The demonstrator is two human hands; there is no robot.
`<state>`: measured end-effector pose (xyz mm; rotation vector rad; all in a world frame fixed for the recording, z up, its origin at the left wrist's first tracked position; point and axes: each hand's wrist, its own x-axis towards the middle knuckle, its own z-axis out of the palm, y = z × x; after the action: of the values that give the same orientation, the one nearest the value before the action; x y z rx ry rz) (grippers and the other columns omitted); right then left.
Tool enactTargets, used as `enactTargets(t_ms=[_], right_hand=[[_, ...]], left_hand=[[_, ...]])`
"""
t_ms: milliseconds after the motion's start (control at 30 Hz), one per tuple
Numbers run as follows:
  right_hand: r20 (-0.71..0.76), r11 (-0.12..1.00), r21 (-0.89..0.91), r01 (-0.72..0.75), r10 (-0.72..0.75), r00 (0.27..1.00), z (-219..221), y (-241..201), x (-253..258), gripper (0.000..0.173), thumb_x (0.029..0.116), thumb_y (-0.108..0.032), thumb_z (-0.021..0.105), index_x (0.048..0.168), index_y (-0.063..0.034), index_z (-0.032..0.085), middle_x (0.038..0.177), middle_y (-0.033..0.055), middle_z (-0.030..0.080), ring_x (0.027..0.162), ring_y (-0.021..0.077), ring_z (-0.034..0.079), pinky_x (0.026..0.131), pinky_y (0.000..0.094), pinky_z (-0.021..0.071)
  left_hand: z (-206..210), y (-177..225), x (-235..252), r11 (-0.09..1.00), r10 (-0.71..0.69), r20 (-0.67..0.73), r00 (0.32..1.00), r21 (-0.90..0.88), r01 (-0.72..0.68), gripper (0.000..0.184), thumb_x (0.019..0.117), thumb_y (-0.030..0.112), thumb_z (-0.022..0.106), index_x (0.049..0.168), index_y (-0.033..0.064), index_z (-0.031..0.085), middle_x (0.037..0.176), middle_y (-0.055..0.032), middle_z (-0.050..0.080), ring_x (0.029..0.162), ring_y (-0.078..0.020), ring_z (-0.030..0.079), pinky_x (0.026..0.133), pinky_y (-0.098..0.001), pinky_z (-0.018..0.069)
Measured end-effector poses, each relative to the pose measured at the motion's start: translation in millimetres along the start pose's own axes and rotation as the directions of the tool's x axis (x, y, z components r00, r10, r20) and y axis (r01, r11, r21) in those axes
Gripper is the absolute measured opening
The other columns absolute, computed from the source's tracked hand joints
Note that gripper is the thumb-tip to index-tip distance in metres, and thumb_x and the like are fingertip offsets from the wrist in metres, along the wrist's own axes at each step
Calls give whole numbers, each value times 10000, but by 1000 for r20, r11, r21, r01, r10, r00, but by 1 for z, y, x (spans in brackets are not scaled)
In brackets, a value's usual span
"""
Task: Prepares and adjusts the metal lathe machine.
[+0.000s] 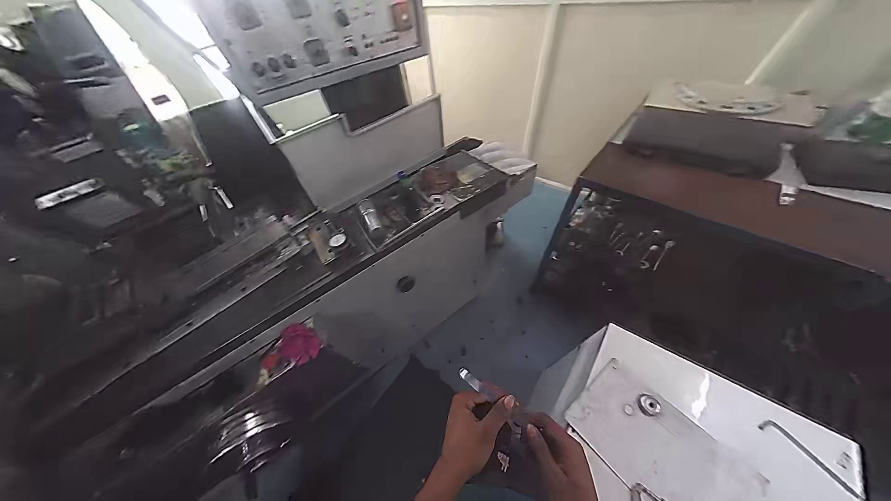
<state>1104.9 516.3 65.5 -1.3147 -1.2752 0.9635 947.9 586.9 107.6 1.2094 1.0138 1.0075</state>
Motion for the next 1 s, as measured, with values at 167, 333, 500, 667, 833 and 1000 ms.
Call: enactTargets(t_ms=[167, 333, 500, 667, 833, 1000], right_hand=[[230, 993, 117, -4, -23, 973, 25, -19, 25, 208, 1057, -169, 520, 1039, -38, 681, 765, -54, 655, 574, -30, 557, 530, 169, 512], [518, 986, 163, -36, -54, 853, 53, -49, 48, 171, 1049, -161, 533, 993, -61, 660, 758, -64, 662, 612, -20, 607, 568, 185, 549], [631, 972, 221, 78, -204, 748, 110, -66, 60, 237, 1063, -204, 533, 953, -35, 657, 696, -50, 628, 593, -47, 578, 568, 146, 521], [568, 952, 236, 196, -299, 767, 181, -81, 49, 198, 1019, -229, 618, 936, -57, 672, 732, -51, 640, 621, -64, 563, 581, 125, 497], [556, 940, 331, 78, -262, 789, 249, -106, 31, 40, 1006, -203, 642, 996, -187, 677, 793, -135, 658, 589, -61, 565, 525, 143, 511], [524, 931, 358, 68, -260, 811, 315, -133, 12, 109, 1040, -86, 554, 1055, -88, 661, 778, -125, 679, 540, -46, 597, 478, 158, 543]], left_hand=[[-45, 11, -25, 991, 111, -136, 984, -57, -119, 205, 1003, 132, 606, 1012, -3, 760, 1017, -20, 767, 916, -25, 699, 843, -219, 575], [-80, 17, -51, 974, 216, -363, 906, 11, -228, 174, 968, 144, 678, 917, 12, 780, 948, -24, 764, 903, -38, 702, 837, -230, 584], [-107, 25, -74, 965, 243, -487, 839, 35, -259, 184, 932, 165, 734, 843, 7, 767, 885, -21, 754, 859, -31, 695, 804, -222, 582], [-151, 42, -99, 963, 254, -666, 701, 105, -249, 136, 866, 138, 789, 779, 39, 759, 784, 17, 729, 758, -5, 677, 717, -197, 577], [-205, 57, -122, 961, 242, -720, 650, 83, -265, 109, 877, 117, 777, 819, 26, 765, 812, -3, 739, 762, -24, 687, 721, -218, 587], [-257, 62, -147, 913, 368, -785, 499, 205, -352, 121, 928, 95, 709, 850, 18, 761, 873, -7, 745, 842, -28, 697, 798, -224, 593]])
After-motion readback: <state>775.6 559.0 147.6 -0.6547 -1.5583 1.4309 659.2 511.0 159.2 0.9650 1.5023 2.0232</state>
